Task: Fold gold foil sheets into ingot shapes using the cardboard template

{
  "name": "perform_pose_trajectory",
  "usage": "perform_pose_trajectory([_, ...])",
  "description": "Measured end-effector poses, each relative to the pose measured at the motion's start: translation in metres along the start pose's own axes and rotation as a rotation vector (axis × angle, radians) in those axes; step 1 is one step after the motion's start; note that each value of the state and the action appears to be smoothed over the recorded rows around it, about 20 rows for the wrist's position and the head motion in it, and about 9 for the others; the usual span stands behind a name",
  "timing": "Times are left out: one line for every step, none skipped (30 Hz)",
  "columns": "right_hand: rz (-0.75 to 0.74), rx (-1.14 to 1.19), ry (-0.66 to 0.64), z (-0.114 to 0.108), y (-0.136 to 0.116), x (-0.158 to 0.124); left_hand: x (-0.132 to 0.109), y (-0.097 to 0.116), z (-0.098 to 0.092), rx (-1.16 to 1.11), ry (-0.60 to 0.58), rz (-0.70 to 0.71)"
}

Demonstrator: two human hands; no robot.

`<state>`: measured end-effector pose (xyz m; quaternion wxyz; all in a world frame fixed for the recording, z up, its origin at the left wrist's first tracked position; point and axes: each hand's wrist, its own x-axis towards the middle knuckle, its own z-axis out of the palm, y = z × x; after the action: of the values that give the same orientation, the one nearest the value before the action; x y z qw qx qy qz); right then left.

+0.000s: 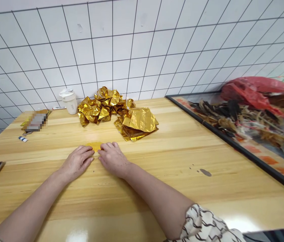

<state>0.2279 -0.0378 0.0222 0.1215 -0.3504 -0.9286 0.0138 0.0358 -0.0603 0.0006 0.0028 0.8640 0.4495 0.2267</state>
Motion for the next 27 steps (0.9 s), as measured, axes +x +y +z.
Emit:
perform_pose_trajectory([0.000, 0.006, 0.000, -0.0005, 0.0006, 0.0001, -0.0005, 0.0006, 0.0009, 0.006, -0.010, -0.004])
perform_pose_trajectory([-0.001, 0.011, 0.002, -0.0007, 0.0010, 0.0002, -0.0011, 0.0015, 0.0022, 0.014, -0.024, -0.006])
perform_pose_trajectory([-0.002, 0.017, 0.004, -0.0007, 0.0012, 0.0003, -0.0019, 0.0025, 0.0036, 0.022, -0.043, -0.009])
perform_pose_trajectory([-0.003, 0.021, 0.008, -0.0005, 0.0012, 0.0005, -0.0027, 0.0037, 0.0051, 0.029, -0.069, -0.012])
perform_pose_trajectory([-0.004, 0.026, 0.011, -0.0003, 0.0011, 0.0006, -0.0035, 0.0048, 0.0064, 0.033, -0.101, -0.019])
perform_pose_trajectory([-0.006, 0.031, 0.012, 0.0000, 0.0009, 0.0006, -0.0043, 0.0058, 0.0075, 0.034, -0.138, -0.028])
perform_pose_trajectory([-0.006, 0.036, 0.012, 0.0003, 0.0005, 0.0006, -0.0049, 0.0066, 0.0082, 0.032, -0.173, -0.040])
perform_pose_trajectory([-0.004, 0.041, 0.012, 0.0007, 0.0002, 0.0005, -0.0053, 0.0073, 0.0085, 0.026, -0.204, -0.051])
perform_pose_trajectory([-0.002, 0.047, 0.011, 0.0012, -0.0002, 0.0003, -0.0055, 0.0078, 0.0084, 0.020, -0.228, -0.060])
perform_pose_trajectory([0.002, 0.053, 0.011, 0.0018, -0.0006, 0.0001, -0.0055, 0.0081, 0.0080, 0.015, -0.245, -0.067])
perform_pose_trajectory([0.008, 0.060, 0.013, 0.0026, -0.0010, -0.0003, -0.0053, 0.0084, 0.0074, 0.011, -0.257, -0.073])
perform_pose_trajectory([0.016, 0.068, 0.020, 0.0034, -0.0012, -0.0006, -0.0051, 0.0086, 0.0067, 0.008, -0.265, -0.078])
perform_pose_trajectory([0.025, 0.076, 0.028, 0.0044, -0.0013, -0.0010, -0.0048, 0.0088, 0.0062, 0.006, -0.271, -0.079])
perform_pose_trajectory([0.031, 0.086, 0.032, 0.0054, -0.0013, -0.0014, -0.0045, 0.0089, 0.0057, 0.005, -0.275, -0.079])
perform_pose_trajectory([0.035, 0.094, 0.028, 0.0064, -0.0011, -0.0018, -0.0043, 0.0091, 0.0054, 0.003, -0.277, -0.077])
perform_pose_trajectory([0.033, 0.103, 0.010, 0.0073, -0.0009, -0.0021, -0.0042, 0.0092, 0.0053, 0.002, -0.275, -0.073])
perform_pose_trajectory([0.029, 0.110, -0.021, 0.0079, -0.0006, -0.0023, -0.0041, 0.0093, 0.0054, 0.001, -0.271, -0.071])
perform_pose_trajectory([0.026, 0.115, -0.061, 0.0083, -0.0004, -0.0023, -0.0041, 0.0091, 0.0056, 0.000, -0.267, -0.068])
perform_pose_trajectory([0.028, 0.117, -0.104, 0.0082, -0.0004, -0.0022, -0.0042, 0.0089, 0.0058, -0.001, -0.265, -0.065])
perform_pose_trajectory([0.038, 0.114, -0.143, 0.0078, -0.0006, -0.0019, -0.0043, 0.0084, 0.0060, -0.002, -0.264, -0.062])
perform_pose_trajectory([0.053, 0.107, -0.177, 0.0070, -0.0011, -0.0013, -0.0045, 0.0078, 0.0063, -0.004, -0.265, -0.058])
perform_pose_trajectory([0.070, 0.097, -0.204, 0.0061, -0.0017, -0.0007, -0.0046, 0.0072, 0.0064, -0.007, -0.265, -0.056])
perform_pose_trajectory([0.086, 0.085, -0.225, 0.0050, -0.0026, 0.0000, -0.0046, 0.0066, 0.0066, -0.009, -0.264, -0.055])
perform_pose_trajectory([0.097, 0.076, -0.241, 0.0041, -0.0035, 0.0006, -0.0045, 0.0061, 0.0066, -0.010, -0.261, -0.057])
perform_pose_trajectory([0.104, 0.069, -0.251, 0.0033, -0.0043, 0.0012, -0.0043, 0.0058, 0.0066, -0.009, -0.256, -0.060])
perform_pose_trajectory([0.106, 0.064, -0.254, 0.0029, -0.0049, 0.0016, -0.0038, 0.0057, 0.0066, -0.005, -0.254, -0.064])
perform_pose_trajectory([0.106, 0.060, -0.254, 0.0029, -0.0053, 0.0019, -0.0033, 0.0059, 0.0065, 0.001, -0.256, -0.068])
